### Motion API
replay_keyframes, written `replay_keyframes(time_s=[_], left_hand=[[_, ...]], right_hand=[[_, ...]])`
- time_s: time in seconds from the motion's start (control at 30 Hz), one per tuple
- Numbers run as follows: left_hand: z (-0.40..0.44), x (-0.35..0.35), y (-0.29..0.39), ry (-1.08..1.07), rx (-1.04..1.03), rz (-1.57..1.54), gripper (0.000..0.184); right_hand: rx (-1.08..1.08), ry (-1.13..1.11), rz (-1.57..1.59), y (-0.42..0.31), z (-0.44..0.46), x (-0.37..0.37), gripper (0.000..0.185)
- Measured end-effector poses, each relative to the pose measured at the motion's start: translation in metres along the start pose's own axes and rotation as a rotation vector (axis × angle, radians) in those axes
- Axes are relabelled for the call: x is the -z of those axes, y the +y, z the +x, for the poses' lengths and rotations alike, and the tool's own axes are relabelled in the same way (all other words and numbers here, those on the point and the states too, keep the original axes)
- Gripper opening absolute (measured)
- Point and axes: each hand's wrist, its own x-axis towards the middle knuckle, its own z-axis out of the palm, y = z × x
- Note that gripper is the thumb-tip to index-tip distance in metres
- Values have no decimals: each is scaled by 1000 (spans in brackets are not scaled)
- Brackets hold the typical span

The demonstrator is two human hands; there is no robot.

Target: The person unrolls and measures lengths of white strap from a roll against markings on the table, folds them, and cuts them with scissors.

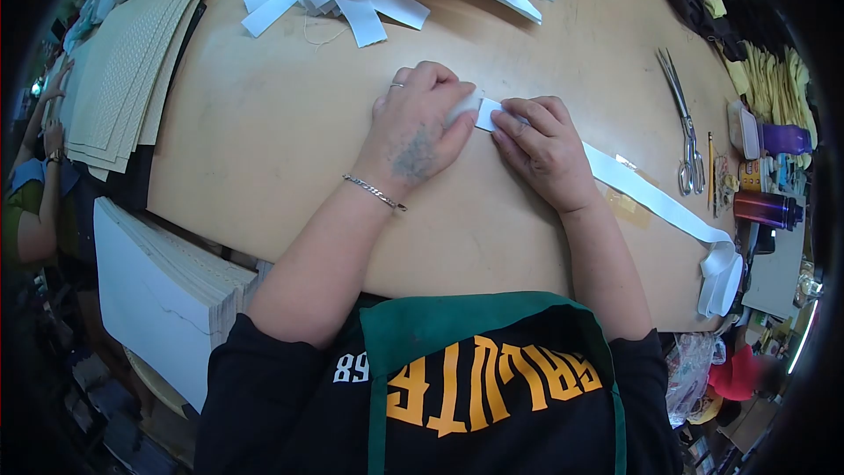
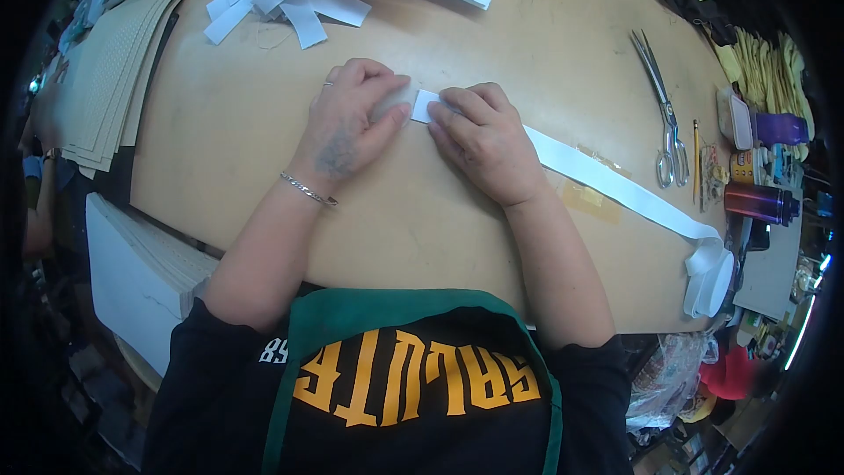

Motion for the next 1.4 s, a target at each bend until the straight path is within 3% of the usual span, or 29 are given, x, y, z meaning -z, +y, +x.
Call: replay_keyframes(time_s=[0.13,0.33,0.43,0.67,0.9,1.2,1.4], left_hand=[[0,0,-7,61,54,-189,13],[-5,-1,1,51,-389,-61,19],[-5,-4,10,-16,-460,-105,23],[-1,-3,31,-235,-387,200,33],[14,7,54,-459,-454,458,32],[29,8,69,-681,-413,571,27],[35,9,75,-717,-422,568,24]], right_hand=[[3,2,-7,0,0,-1,21],[8,5,-15,0,1,-1,22],[17,5,8,2,0,-1,23],[-39,48,34,7,-13,0,19],[-150,8,-173,32,-90,73,17],[-372,-27,-388,24,-130,96,30],[-419,-142,-260,-12,-113,74,51]])
